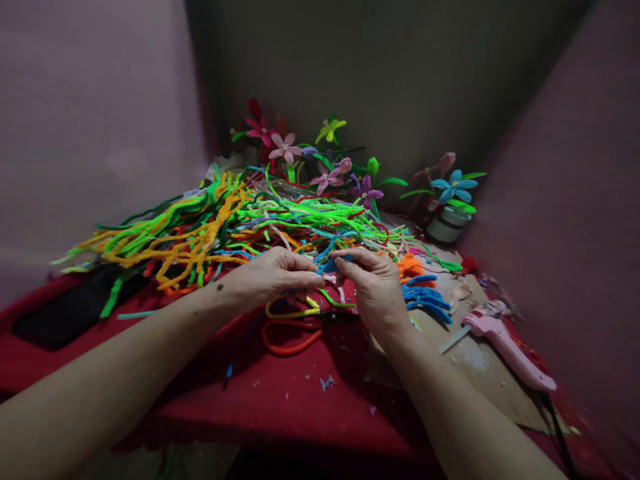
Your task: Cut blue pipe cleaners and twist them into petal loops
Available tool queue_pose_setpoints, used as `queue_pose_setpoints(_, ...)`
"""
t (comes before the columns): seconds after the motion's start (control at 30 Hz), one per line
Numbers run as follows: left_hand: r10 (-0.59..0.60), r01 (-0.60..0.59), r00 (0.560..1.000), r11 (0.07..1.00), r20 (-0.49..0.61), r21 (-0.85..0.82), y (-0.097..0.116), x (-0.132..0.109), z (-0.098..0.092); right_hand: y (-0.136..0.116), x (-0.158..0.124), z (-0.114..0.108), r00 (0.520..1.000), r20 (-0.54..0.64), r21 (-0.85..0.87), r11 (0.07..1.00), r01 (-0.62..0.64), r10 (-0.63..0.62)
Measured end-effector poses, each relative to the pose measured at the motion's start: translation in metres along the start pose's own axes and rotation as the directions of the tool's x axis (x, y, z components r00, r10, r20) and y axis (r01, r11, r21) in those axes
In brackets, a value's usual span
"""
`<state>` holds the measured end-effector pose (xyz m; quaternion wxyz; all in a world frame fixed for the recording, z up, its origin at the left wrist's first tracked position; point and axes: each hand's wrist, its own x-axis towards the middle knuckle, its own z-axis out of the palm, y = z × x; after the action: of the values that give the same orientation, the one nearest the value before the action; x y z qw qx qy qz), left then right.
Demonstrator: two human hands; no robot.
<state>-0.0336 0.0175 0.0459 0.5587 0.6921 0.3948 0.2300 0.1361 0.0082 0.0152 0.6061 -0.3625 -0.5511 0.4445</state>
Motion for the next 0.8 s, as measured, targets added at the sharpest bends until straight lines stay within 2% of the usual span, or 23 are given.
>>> queue_pose_setpoints(0.1, 0.024, -0.01, 0.996, 0.987, -0.088, 0.159, 0.003, 0.001, -0.011, -0.001, 0.0, 0.002, 1.0, 0.003, -0.018, 1.0, 0.025, -0.025)
queue_pose_setpoints(0.17, 0.052, -0.009, 0.974, 0.982, -0.222, 0.19, 0.001, 0.003, -0.016, -0.004, -0.003, 0.004, 0.992, -0.055, -0.077, 0.992, 0.105, -0.109)
queue_pose_setpoints(0.23, 0.063, -0.016, 0.918, 0.992, -0.391, 0.123, -0.003, 0.005, -0.02, -0.008, -0.008, 0.006, 0.959, -0.115, -0.203, 0.952, 0.231, -0.257)
queue_pose_setpoints(0.3, 0.014, -0.008, 0.882, 1.0, -0.47, 0.014, -0.005, 0.009, -0.021, -0.011, -0.014, 0.009, 0.931, -0.062, -0.326, 0.889, 0.322, -0.36)
queue_pose_setpoints(0.37, -0.023, 0.003, 0.898, 0.999, -0.44, -0.046, -0.004, 0.016, -0.018, -0.013, -0.02, 0.011, 0.924, 0.068, -0.349, 0.858, 0.376, -0.378)
queue_pose_setpoints(0.43, 0.011, -0.018, 0.937, 1.0, -0.349, -0.017, 0.004, 0.027, -0.012, -0.015, -0.025, 0.013, 0.891, 0.16, -0.334, 0.826, 0.454, -0.425)
queue_pose_setpoints(0.5, 0.068, -0.055, 0.969, 0.997, -0.239, 0.062, 0.015, 0.043, -0.002, -0.018, -0.028, 0.014, 0.869, 0.157, -0.332, 0.803, 0.495, -0.47)
queue_pose_setpoints(0.6, 0.065, -0.05, 0.994, 0.985, -0.088, 0.167, 0.031, 0.075, 0.018, -0.024, -0.029, 0.013, 0.855, 0.086, -0.341, 0.791, 0.508, -0.512)
queue_pose_setpoints(0.67, 0.095, -0.087, 0.995, 0.973, -0.028, 0.212, 0.036, 0.1, 0.035, -0.027, -0.029, 0.011, 0.845, 0.059, -0.358, 0.779, 0.515, -0.531)
queue_pose_setpoints(0.7, 0.15, -0.15, 0.988, 0.956, 0.016, 0.252, 0.035, 0.111, 0.044, -0.028, -0.029, 0.011, 0.837, 0.059, -0.368, 0.768, 0.524, -0.544)
queue_pose_setpoints(0.8, 0.201, -0.214, 0.977, 0.938, 0.073, 0.274, 0.029, 0.136, 0.071, -0.028, -0.027, 0.011, 0.805, 0.074, -0.397, 0.723, 0.566, -0.589)
